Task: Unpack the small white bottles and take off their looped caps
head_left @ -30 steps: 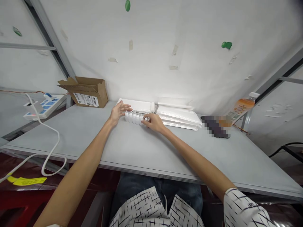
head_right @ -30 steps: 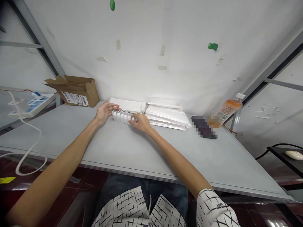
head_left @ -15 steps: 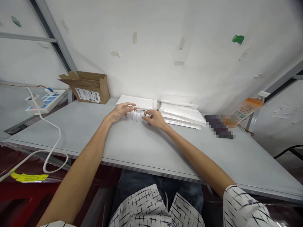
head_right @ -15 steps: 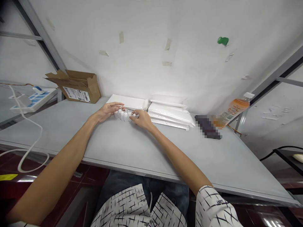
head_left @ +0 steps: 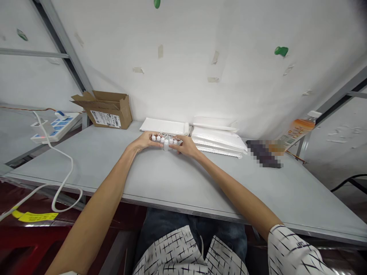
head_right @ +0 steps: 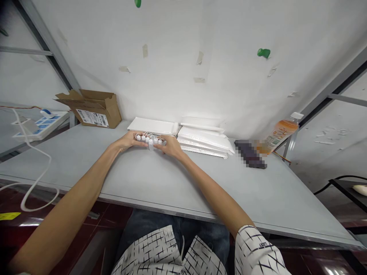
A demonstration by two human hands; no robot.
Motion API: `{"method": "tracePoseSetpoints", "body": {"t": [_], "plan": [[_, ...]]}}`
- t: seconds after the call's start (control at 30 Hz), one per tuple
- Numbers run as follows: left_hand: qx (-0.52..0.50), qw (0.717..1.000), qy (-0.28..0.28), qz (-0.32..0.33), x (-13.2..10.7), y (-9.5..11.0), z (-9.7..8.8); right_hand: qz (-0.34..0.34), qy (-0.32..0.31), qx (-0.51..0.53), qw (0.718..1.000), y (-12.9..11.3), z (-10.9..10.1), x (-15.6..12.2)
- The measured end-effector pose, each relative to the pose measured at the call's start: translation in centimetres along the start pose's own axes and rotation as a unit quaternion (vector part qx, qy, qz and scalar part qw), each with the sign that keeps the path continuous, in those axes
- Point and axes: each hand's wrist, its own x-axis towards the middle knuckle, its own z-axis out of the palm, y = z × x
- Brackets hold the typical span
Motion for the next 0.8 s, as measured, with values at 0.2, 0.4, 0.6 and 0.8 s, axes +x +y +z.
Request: {"method": "tracePoseSetpoints", "body": {"t": [0.2,0.4,0.6,0.8], "plan": [[0.033,0.999,-0.002,-0.004,0.2,-0.2,-0.3,-0.008,-0.017,0.021,1.000,0.4,-0.1,0.0],[0.053,0.998,-0.014,-0.015,0.1,0.1,-0.9,-0.020,-0.048,0.043,0.998,0.4,-0.6,-0.1],[0.053,0.998,-0.032,-0.001,-0.2,0.2,-1.1,-0.016,-0.038,0.033,0.999,0.3,-0.3,-0.1],[0.034,0.999,-0.040,-0.014,-0.4,0.5,-1.0,-0.004,-0.037,0.035,0.999,0.0,-0.3,-0.1]]}}
